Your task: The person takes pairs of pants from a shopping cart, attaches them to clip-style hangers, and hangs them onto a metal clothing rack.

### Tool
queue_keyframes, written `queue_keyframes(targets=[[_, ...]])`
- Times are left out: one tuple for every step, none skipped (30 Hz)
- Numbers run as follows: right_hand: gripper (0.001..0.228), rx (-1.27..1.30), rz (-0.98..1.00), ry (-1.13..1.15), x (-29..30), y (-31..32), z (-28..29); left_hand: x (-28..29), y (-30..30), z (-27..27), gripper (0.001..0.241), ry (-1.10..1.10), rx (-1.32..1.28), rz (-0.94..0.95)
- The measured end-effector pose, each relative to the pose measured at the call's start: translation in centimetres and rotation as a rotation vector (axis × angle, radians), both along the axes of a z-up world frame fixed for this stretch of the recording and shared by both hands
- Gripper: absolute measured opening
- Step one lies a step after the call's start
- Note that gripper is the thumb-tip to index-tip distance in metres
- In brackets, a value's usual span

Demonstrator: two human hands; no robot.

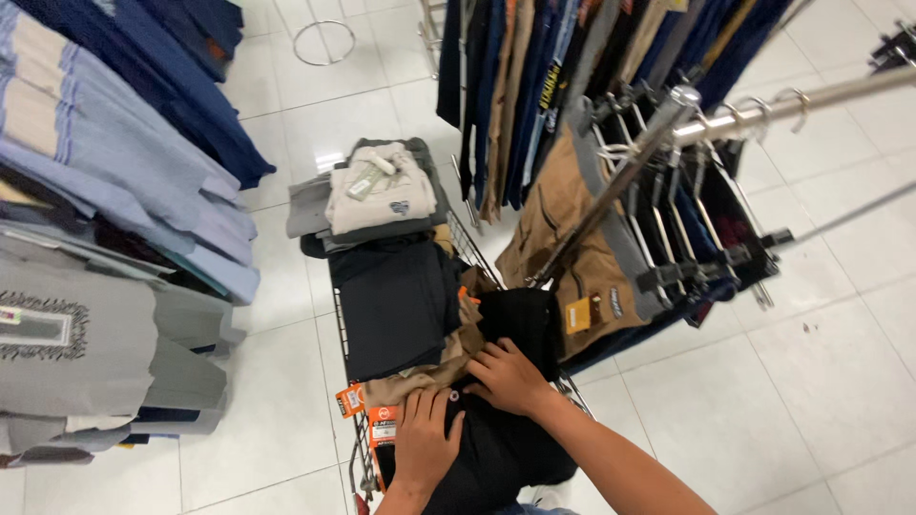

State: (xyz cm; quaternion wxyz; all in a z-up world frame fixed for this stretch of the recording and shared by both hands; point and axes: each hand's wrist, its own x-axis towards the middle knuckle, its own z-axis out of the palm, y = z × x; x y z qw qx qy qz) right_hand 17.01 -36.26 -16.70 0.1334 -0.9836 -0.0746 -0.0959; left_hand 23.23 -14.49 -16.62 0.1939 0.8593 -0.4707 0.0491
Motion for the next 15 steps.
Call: queue_keyframes(targets=[[0.031, -0.031, -0.024, -0.045, -0.5, 0.0, 0.3, -0.8, -0.1, 0.6, 0.043, 0.04, 0.019, 0.032], [0.029, -0.063, -0.048, -0.09, -1.1, 0.0, 0.6, -1.7, -0.2, 1.2, 0.043, 0.08, 0.038, 0.064], [0.029, -0.063, -0.067, -0.089, -2.2, 0.0, 1.1, -2.6, -0.4, 1.3, 0.043, 0.08, 0.039, 0.045], [0.026, -0.027, -0.126, -0.092, -3.5, 0.0, 1.7, -3.6, -0.7, 1.4, 0.043, 0.07, 0.121, 0.1], [0.024, 0.01, -0.186, -0.096, -5.0, -0.1, 2.2, -4.7, -0.9, 1.5, 0.044, 0.057, 0.203, 0.155], [0.024, 0.009, -0.206, -0.097, -6.7, -0.5, 2.7, -5.6, -1.6, 2.0, 0.044, 0.054, 0.203, 0.135], [0.023, 0.095, -0.269, -0.104, -8.4, -0.9, 3.4, -6.4, -2.4, 2.7, 0.04, 0.057, 0.175, 0.096], [0.023, 0.181, -0.332, -0.113, -10.3, -1.3, 4.0, -7.3, -3.2, 3.3, 0.035, 0.06, 0.146, 0.056], [0.023, 0.177, -0.349, -0.119, -12.8, -1.7, 4.2, -8.1, -4.4, 3.7, 0.035, 0.055, 0.143, 0.039], [0.019, 0.189, -0.451, -0.165, -15.4, -2.1, 4.4, -9.0, -5.6, 4.1, 0.027, 0.061, 0.019, -0.097], [0.018, 0.196, -0.548, -0.211, -18.1, -2.7, 4.7, -10.1, -7.1, 4.5, 0.019, 0.069, -0.111, -0.227], [0.018, 0.188, -0.559, -0.217, -21.0, -3.0, 4.1, -11.2, -8.6, 5.4, 0.019, 0.065, -0.119, -0.24], [0.017, 0.23, -0.636, -0.239, -24.1, -3.4, 3.5, -12.8, -10.1, 6.3, 0.012, 0.072, -0.148, -0.396], [0.017, 0.273, -0.713, -0.262, -27.4, -3.9, 3.0, -14.4, -11.6, 7.1, 0.01, 0.077, -0.176, -0.552], [0.017, 0.259, -0.712, -0.265, -30.7, -4.3, 2.1, -16.5, -13.0, 6.5, 0.01, 0.075, -0.191, -0.554]])
